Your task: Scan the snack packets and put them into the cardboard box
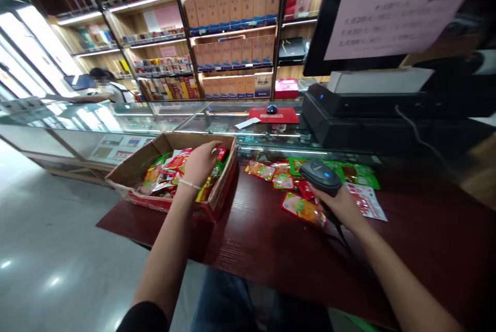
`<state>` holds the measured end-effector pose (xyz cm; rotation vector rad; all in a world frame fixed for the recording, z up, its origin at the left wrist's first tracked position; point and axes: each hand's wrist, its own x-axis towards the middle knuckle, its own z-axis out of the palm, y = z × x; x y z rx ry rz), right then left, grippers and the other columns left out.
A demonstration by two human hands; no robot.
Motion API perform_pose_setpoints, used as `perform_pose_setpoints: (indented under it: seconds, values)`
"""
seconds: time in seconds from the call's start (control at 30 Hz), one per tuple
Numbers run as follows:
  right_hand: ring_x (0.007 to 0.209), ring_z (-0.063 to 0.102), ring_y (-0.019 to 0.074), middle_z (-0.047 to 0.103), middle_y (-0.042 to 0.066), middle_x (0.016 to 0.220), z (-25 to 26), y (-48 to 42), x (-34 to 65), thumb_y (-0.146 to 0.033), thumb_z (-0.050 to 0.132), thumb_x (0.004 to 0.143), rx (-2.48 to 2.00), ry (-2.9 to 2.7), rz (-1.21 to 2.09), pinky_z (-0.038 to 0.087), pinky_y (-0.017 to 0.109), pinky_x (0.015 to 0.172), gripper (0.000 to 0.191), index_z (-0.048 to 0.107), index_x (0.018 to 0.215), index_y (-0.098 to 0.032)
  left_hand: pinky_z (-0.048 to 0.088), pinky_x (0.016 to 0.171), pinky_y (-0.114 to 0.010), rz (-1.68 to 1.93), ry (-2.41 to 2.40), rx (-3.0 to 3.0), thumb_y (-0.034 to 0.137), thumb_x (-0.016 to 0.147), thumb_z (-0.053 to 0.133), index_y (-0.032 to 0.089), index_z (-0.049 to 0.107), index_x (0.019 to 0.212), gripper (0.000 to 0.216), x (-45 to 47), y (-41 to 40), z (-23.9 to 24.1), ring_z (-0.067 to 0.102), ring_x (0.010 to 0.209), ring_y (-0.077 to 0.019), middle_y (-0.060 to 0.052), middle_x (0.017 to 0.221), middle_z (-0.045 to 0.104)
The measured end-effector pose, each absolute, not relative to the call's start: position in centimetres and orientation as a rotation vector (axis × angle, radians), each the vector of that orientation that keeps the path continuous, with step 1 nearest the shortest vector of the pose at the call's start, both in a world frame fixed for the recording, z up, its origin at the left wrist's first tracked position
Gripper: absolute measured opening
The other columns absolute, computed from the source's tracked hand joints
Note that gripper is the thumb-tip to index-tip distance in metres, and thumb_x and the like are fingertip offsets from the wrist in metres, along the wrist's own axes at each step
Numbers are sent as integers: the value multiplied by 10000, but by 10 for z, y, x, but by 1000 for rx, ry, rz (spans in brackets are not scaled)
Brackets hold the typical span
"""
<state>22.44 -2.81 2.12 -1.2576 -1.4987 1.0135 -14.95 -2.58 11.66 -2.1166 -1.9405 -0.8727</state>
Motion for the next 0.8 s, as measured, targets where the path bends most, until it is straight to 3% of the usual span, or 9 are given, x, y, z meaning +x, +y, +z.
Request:
perform_pose_setpoints:
  seconds: [0.23,0.57,0.67,0.8]
  values:
    - [362,468,134,530,-10,428,28,-18,264,-554,714,747,-1333,-1381,894,378,277,383,408,532,573,-232,482,941,-324,-1061,-1678,-2390,267,932,500,246,644,1201,306,-48,-15,123,650,1078,-227,-41,1166,707]
    - [342,480,140,537,-25,448,20,-2,315,-555,734,722,-1363,-1159,790,394,273,336,374,537,662,-242,456,873,-351,-935,-1486,-2887,359,886,586,225,684,1060,241,103,43,5,615,975,-271,-117,1007,677]
    - [341,485,140,530,-23,443,19,-1,319,-546,715,744,-1372,-1104,744,401,272,337,368,530,657,-240,433,898,-383,-859,-1440,-2878,457,817,659,213,677,1080,359,120,46,-24,565,1016,-293,-132,1036,630]
    - [358,510,145,552,-19,471,18,0,319,-533,728,731,-1363,-1007,722,416,264,339,344,565,719,-230,412,925,-425,-793,-1459,-2776,539,728,724,228,598,1263,631,124,45,-43,511,1090,-324,-142,1192,572]
